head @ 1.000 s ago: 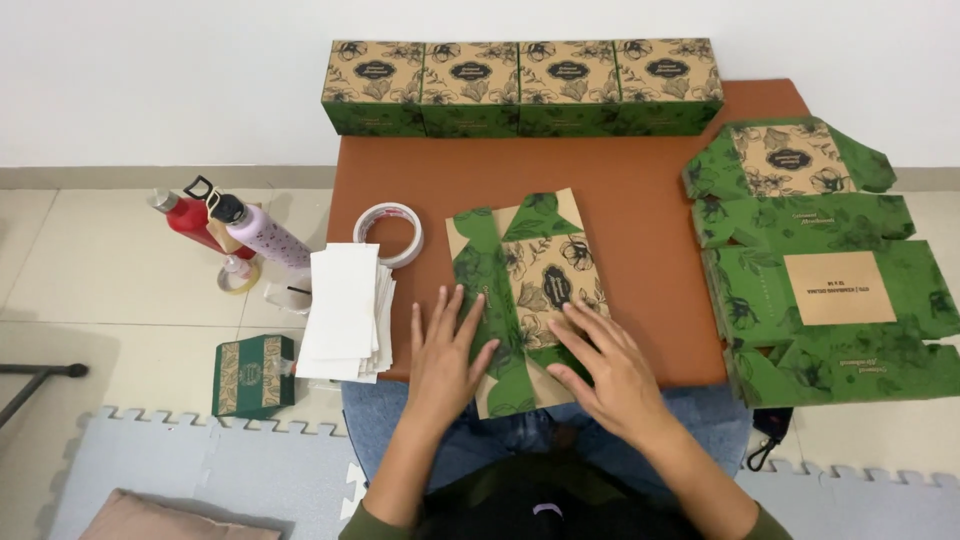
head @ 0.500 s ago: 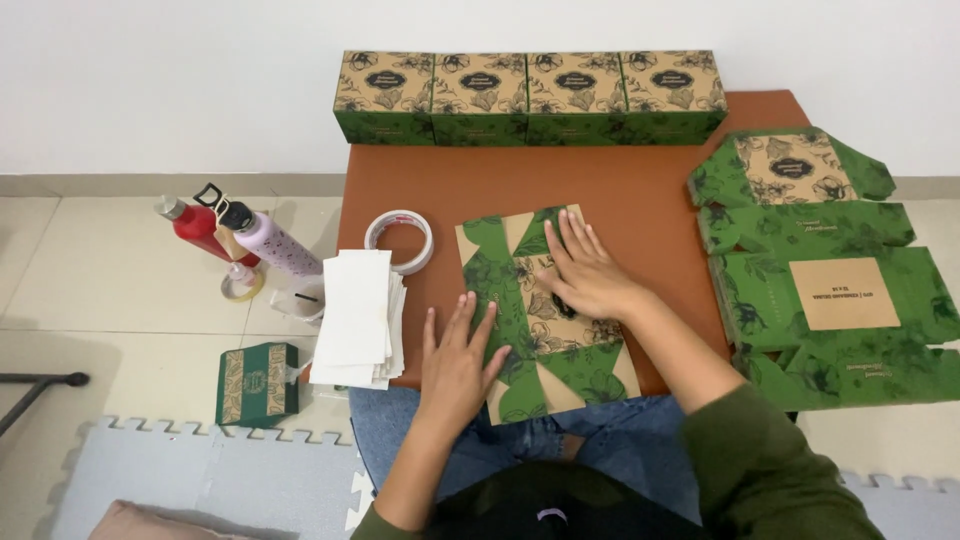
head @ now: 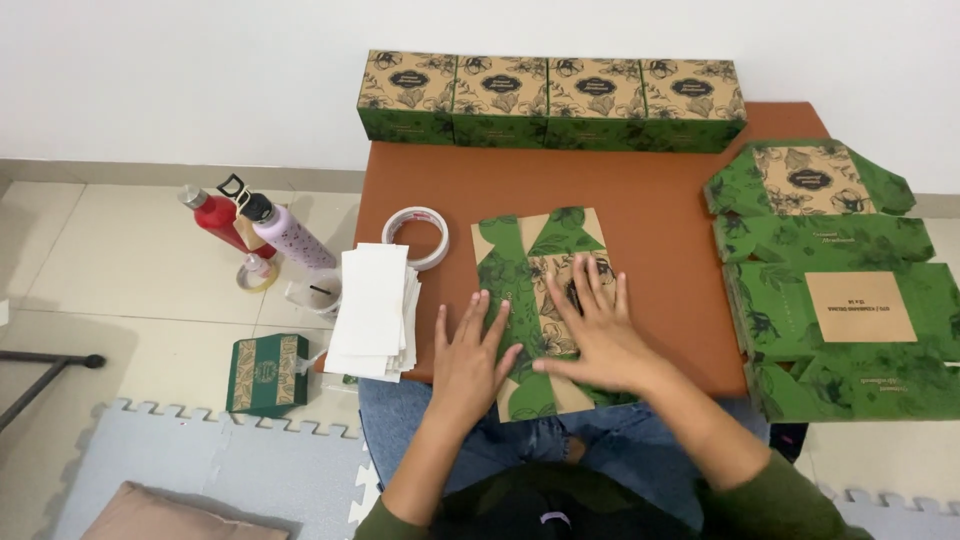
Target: The person is folding flat cardboard templates into boxes, inserting white paper liners, and stacking the finished products.
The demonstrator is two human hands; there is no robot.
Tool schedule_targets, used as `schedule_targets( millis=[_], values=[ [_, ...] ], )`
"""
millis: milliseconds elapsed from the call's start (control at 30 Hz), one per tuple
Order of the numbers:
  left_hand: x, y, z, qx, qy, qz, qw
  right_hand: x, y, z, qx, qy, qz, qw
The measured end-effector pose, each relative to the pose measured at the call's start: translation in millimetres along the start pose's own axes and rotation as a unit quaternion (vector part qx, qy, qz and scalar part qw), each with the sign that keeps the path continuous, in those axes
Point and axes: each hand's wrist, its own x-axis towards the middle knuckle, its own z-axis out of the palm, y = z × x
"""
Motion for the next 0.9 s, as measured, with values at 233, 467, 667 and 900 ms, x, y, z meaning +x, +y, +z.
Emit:
schedule_targets(
  millis=[233, 467, 667, 900],
  values=[
    [-4, 7, 1, -0.015, 0.011, 0.0, 1.0, -43, 42, 52, -0.01, 0.278, -0.055, 0.959],
    [-23, 50, 7, -0.006, 0.052, 0.064, 0.997, -22, 77, -49, -0.013, 0.4, 0.016, 0.916],
    [-12, 73, 14, -0.047, 0.032, 0.128, 0.99, 58, 116, -81, 0.057, 0.417, 0.074, 0.904],
    [11, 58, 26, -0.053, 0.069, 0.154, 0.984, 101, 127, -86, 0.045, 0.254, 0.215, 0.942]
  ],
)
